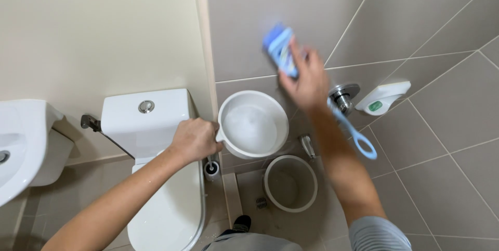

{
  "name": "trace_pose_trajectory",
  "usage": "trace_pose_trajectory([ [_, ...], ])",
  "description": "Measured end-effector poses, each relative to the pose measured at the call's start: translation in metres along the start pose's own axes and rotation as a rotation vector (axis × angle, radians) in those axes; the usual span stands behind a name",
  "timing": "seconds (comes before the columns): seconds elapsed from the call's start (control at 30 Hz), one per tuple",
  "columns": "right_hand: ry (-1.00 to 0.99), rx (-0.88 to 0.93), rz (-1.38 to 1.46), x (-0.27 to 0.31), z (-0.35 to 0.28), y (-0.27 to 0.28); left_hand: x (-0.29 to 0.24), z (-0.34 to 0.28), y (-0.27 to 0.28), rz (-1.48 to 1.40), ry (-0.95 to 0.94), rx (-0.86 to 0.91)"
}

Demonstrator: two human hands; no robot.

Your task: The person uses a handheld bidet sprayer to rinse the toilet bowl and seat. They then fill a white plastic bowl with water from a wall-mounted tap and pour it into the toilet. Finally, they use a blue scrub brush to clean the wall tiles next to the toilet.

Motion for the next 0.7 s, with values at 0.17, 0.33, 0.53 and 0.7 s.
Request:
trace_pose_trajectory([
  [0.17,0.025,-0.17,0.022,0.028,0.047,-0.023,-0.001,0.005,0.016,0.003,0.066,-0.016],
  [0.33,0.135,-0.02,-0.112,0.003,0.008,-0.044,0.001,0.006,0.02,-0.01,0.106,-0.025],
  [0.53,0.01,-0.268,-0.064,-0.025,0.052,-0.008,0.002,0.007,0.013,-0.005,0.137,0.029],
  [0.7,0.235,-0.041,-0.079,0.037,0.025,-0.051,0.001,0.011,0.015,-0.012,0.156,0.054],
])
Point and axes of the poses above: each hand's wrist, its own z-axis towards the middle knuckle, its own y-axis out of the back of the hand, x = y × z, the point moved 3 cm from there along z, towards the middle knuckle, and after that the axes turned 8 degrees about -y, right-handed, at the moved point
